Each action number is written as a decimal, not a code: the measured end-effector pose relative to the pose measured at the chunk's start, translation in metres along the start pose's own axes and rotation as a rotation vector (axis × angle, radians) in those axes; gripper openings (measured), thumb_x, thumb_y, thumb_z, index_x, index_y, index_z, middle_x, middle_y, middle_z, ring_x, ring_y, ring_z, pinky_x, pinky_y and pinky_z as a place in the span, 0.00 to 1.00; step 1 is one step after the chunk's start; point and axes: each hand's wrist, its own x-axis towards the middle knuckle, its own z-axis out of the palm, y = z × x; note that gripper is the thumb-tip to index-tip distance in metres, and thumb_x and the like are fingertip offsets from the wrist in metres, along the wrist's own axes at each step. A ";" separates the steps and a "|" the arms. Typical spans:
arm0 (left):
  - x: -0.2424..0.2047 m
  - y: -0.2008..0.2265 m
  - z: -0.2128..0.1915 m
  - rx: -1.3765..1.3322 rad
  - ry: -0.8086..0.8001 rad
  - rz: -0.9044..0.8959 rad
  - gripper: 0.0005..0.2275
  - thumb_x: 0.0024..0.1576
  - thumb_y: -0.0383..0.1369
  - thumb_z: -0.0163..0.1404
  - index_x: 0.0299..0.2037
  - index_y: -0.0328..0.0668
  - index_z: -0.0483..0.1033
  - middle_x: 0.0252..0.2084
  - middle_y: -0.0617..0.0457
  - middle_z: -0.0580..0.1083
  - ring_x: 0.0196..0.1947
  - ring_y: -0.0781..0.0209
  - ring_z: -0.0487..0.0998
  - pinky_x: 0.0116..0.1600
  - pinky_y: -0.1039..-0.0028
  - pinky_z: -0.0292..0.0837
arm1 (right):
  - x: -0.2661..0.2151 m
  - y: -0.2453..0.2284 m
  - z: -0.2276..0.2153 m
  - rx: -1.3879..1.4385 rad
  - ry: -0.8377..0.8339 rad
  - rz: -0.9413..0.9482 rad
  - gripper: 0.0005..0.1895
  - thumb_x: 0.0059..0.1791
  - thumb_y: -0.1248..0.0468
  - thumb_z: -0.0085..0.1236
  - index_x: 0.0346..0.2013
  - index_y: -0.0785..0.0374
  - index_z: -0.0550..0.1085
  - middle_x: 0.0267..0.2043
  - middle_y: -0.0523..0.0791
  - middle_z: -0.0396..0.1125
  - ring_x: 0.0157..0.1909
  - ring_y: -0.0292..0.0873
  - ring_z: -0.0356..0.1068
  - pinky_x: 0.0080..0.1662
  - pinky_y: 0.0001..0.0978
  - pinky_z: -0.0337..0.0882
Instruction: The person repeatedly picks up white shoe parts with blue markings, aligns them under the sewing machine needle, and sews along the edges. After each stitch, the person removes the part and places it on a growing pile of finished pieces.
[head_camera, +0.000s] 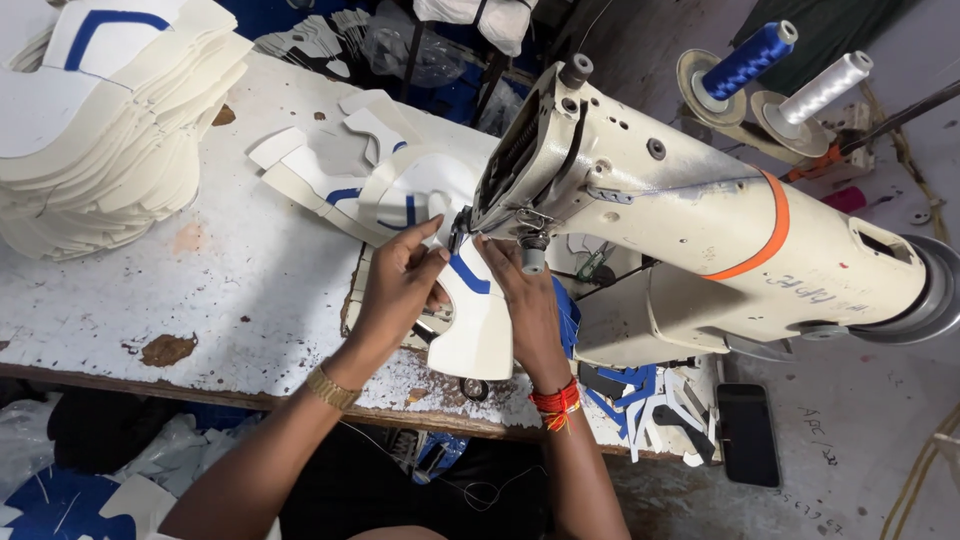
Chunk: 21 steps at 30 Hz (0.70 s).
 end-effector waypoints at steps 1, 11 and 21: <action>0.004 0.000 -0.003 -0.001 -0.001 -0.002 0.23 0.62 0.26 0.49 0.68 0.36 0.63 0.27 0.55 0.73 0.20 0.74 0.75 0.26 0.81 0.75 | -0.004 0.000 0.002 0.000 -0.001 0.002 0.35 0.44 0.62 0.60 0.67 0.58 0.66 0.63 0.51 0.66 0.49 0.56 0.69 0.54 0.47 0.65; 0.030 0.021 -0.014 0.156 -0.211 -0.040 0.17 0.62 0.25 0.46 0.62 0.34 0.72 0.31 0.60 0.74 0.19 0.76 0.66 0.24 0.83 0.66 | -0.014 -0.016 0.011 -0.052 0.191 -0.009 0.41 0.37 0.81 0.44 0.67 0.61 0.68 0.68 0.54 0.63 0.64 0.62 0.62 0.64 0.52 0.61; 0.044 0.026 -0.017 0.485 -0.256 -0.119 0.16 0.62 0.26 0.46 0.60 0.38 0.75 0.24 0.53 0.72 0.16 0.70 0.63 0.21 0.77 0.57 | -0.019 -0.030 0.012 -0.049 0.237 -0.027 0.38 0.39 0.79 0.46 0.66 0.64 0.68 0.71 0.54 0.59 0.73 0.64 0.54 0.70 0.55 0.55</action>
